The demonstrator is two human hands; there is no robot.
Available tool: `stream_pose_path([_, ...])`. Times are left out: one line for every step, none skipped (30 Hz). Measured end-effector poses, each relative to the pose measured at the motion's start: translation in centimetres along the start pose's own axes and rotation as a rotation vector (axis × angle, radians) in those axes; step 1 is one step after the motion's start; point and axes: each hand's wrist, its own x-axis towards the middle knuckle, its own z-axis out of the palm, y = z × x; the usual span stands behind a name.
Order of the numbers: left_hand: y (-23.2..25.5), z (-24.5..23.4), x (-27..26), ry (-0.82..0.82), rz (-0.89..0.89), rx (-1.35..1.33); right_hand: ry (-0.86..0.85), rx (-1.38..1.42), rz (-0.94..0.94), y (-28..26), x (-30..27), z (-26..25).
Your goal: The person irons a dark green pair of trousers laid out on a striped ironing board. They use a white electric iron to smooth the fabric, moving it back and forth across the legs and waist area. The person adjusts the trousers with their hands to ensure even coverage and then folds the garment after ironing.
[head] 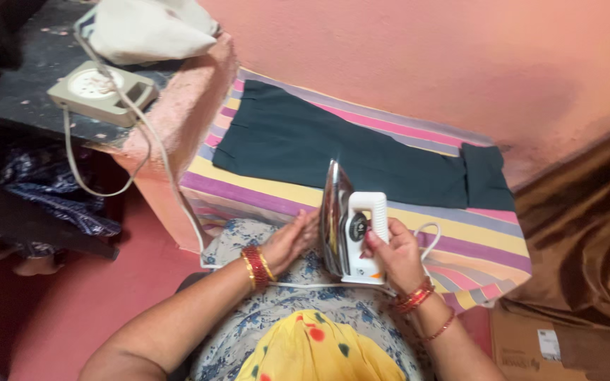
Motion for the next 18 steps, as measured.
stream_pose_path([0.7,1.0,-0.7,-0.005,0.016,-0.058,-0.019,0.037,-0.001,0.3,0.3,1.0])
stream_pose_path([1.4,1.9,-1.3,-0.010,0.033,-0.116,-0.038,0.075,-0.001,0.5,0.6,1.9])
stream_pose_path([2.5,2.4,-1.5,-0.020,0.051,-0.174,-0.055,0.110,-0.003,0.6,1.0,2.6])
stream_pose_path([3.7,2.5,-1.5,0.014,0.072,-0.183,-0.035,0.127,0.005,0.6,1.5,3.1])
stream_pose_path([4.6,2.5,-1.4,0.048,0.090,-0.196,-0.014,0.143,0.018,0.6,1.8,3.5])
stream_pose_path([5.4,2.4,-1.3,0.083,0.108,-0.208,0.007,0.159,0.031,0.6,2.1,3.9])
stream_pose_path([5.9,2.2,-1.2,0.066,0.110,-0.222,0.001,0.165,0.028,0.7,2.5,4.1])
stream_pose_path([6.3,2.0,-1.0,0.048,0.113,-0.236,-0.005,0.171,0.024,0.9,3.0,4.3])
stream_pose_path([6.4,1.8,-0.9,0.031,0.111,-0.253,-0.008,0.177,0.025,1.1,3.3,4.4])
stream_pose_path([6.2,1.5,-0.8,0.062,0.096,-0.233,-0.009,0.156,0.037,1.3,3.7,4.6])
stream_pose_path([6.0,1.3,-0.6,0.092,0.083,-0.214,-0.011,0.133,0.048,1.3,4.3,4.6])
stream_pose_path([5.8,1.1,-0.3,0.122,0.071,-0.195,-0.014,0.109,0.058,1.4,4.9,4.7])
stream_pose_path([5.6,0.8,0.1,0.186,0.059,-0.142,-0.030,0.050,0.063,1.3,5.7,4.7])
stream_pose_path([5.3,0.5,0.5,0.249,0.046,-0.089,-0.047,-0.010,0.067,1.2,6.6,4.8])
stream_pose_path([5.0,0.1,0.9,0.313,0.033,-0.036,-0.064,-0.069,0.072,1.1,7.5,4.9])
stream_pose_path([4.7,-0.3,1.2,0.387,0.050,-0.011,-0.076,-0.168,0.075,1.0,8.5,5.2])
stream_pose_path([4.4,-0.7,1.6,0.460,0.067,0.016,-0.087,-0.266,0.075,0.8,9.7,5.7])
stream_pose_path([4.1,-0.9,1.9,0.532,0.085,0.043,-0.097,-0.364,0.074,0.6,11.0,6.3])
